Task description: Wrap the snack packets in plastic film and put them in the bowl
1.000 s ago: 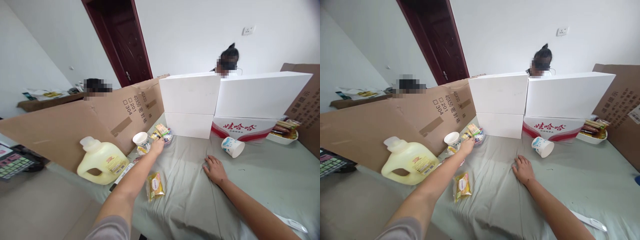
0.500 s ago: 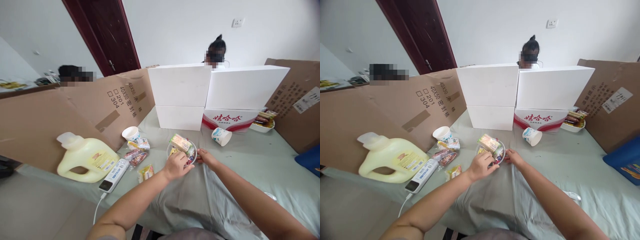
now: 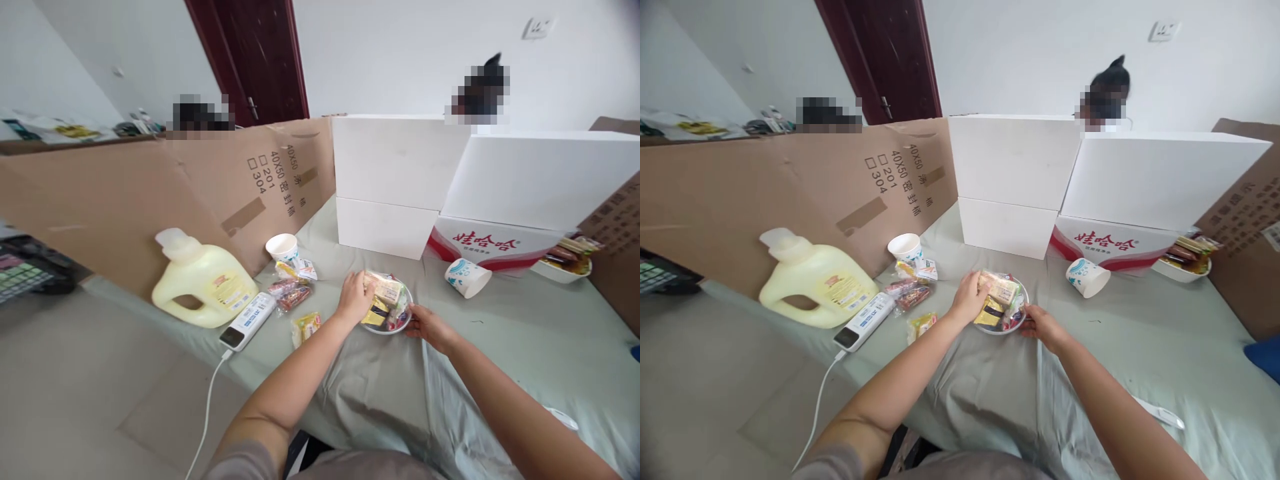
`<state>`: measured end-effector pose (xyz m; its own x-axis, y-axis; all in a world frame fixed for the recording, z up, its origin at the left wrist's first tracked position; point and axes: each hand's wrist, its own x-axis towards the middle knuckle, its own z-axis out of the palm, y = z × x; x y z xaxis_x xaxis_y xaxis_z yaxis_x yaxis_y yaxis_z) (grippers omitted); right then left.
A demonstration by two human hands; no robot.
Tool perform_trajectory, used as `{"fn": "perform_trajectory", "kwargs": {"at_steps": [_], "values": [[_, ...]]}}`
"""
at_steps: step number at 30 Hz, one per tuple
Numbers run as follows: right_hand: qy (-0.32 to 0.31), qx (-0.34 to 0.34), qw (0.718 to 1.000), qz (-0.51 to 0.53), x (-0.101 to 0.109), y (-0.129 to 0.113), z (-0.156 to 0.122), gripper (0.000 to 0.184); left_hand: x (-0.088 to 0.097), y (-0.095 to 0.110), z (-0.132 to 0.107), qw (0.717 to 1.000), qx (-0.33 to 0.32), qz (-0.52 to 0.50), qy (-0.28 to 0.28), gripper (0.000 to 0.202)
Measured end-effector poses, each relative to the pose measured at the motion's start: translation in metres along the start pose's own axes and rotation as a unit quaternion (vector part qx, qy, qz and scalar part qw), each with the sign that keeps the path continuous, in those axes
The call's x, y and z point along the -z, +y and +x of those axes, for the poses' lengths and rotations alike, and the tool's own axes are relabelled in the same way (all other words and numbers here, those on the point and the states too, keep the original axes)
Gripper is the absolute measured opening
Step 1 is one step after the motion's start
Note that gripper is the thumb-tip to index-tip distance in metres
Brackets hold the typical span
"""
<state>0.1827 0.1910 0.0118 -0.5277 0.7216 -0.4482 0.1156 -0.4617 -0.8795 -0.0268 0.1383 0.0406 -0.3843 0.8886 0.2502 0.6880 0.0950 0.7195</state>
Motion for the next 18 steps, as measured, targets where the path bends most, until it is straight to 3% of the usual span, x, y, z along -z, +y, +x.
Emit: {"fn": "perform_trajectory", "kwargs": {"at_steps": [3,6,10,13,16,18], "values": [[0.017,0.04,0.999,-0.025,-0.007,0.003,0.002,0.03,0.005,0.005,-0.005,0.997,-0.043,-0.057,-0.008,0.05],[0.008,0.081,0.997,-0.012,-0.017,0.002,0.002,0.032,0.009,0.004,-0.007,0.98,0.001,-0.199,-0.033,0.055],[-0.051,0.093,0.993,0.056,-0.03,-0.008,0.001,0.037,0.019,-0.003,-0.009,0.899,0.08,-0.412,-0.124,0.083],[-0.057,0.107,0.992,0.043,-0.042,-0.021,0.002,0.038,0.03,-0.008,-0.009,0.85,0.129,-0.478,-0.177,0.111],[-0.026,0.146,0.989,-0.029,-0.057,-0.036,0.007,0.04,0.037,-0.012,-0.007,0.821,0.171,-0.516,-0.173,0.13],[-0.008,0.194,0.976,-0.095,-0.071,-0.049,0.013,0.041,0.041,-0.015,-0.004,0.8,0.174,-0.556,-0.142,0.133]]}}
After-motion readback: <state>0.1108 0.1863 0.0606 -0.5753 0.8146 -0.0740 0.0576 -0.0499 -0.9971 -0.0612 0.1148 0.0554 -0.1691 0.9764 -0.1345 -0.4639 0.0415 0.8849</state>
